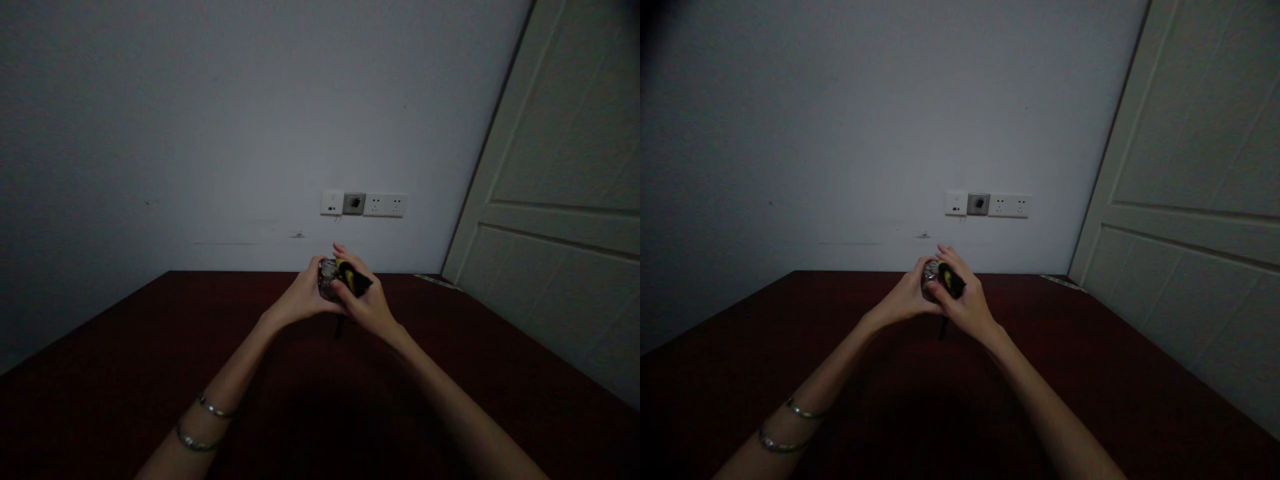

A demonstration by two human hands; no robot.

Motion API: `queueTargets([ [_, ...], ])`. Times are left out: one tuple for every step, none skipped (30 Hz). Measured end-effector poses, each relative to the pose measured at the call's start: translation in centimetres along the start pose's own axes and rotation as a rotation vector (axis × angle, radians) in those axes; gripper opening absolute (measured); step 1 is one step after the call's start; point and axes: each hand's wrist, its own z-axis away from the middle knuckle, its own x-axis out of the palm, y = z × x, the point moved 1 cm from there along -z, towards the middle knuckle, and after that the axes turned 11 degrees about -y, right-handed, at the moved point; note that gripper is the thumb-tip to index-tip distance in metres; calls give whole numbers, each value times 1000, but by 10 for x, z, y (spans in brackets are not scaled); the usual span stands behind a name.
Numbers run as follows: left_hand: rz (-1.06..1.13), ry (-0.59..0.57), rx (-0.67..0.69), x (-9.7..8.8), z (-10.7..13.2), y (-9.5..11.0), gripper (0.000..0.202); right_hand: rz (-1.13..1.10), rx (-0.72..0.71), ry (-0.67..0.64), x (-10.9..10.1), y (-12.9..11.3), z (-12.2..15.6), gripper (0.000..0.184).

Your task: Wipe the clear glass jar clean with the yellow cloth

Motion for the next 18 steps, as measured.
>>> queueTargets([
  [-13, 0, 7, 0, 0, -1, 79, 63, -86, -46, -1, -2, 1, 45],
  [-22, 0, 11, 0, 0, -2, 74, 117, -156, -97, -3, -4, 1, 46],
  [-24, 1, 12, 0, 0, -2, 73, 155, -201, -141, -5, -5, 2, 47],
  [-19, 3, 13, 0, 0, -3, 74, 174, -223, -168, -7, -5, 2, 47],
  [-9, 6, 20, 1, 0, -2, 76, 175, -225, -174, -9, -4, 2, 47],
  [3, 9, 35, 1, -1, -2, 81, 161, -209, -163, -10, -3, 2, 45],
  [14, 8, 54, 2, -1, 0, 85, 133, -181, -138, -11, -2, 1, 42],
  [18, 7, 75, 3, -1, 1, 89, 91, -145, -106, -12, 0, 0, 39],
  [17, 5, 92, 4, 0, 3, 92, 40, -99, -73, -13, 1, -1, 35],
  [12, 0, 101, 4, 0, 4, 93, -16, -48, -46, -13, 3, -2, 32],
  [10, -6, 100, 5, 0, 6, 94, -67, 1, -29, -13, 4, -3, 30],
  [9, -10, 92, 5, 0, 7, 93, -106, 39, -21, -13, 5, -3, 29],
  [9, -14, 82, 5, 0, 7, 92, -122, 59, -20, -13, 5, -4, 29],
  [5, -14, 73, 5, 0, 7, 90, -112, 58, -24, -13, 4, -4, 30],
  [-2, -12, 65, 5, 0, 7, 88, -74, 34, -33, -13, 3, -3, 30],
  [-13, -8, 58, 4, 0, 6, 87, -15, -10, -55, -13, 2, -3, 32],
  [-30, -5, 51, 4, -1, 5, 84, 55, -65, -92, -13, -1, -3, 34],
  [-54, -4, 47, 4, -1, 3, 79, 126, -119, -142, -14, -3, -2, 38],
])
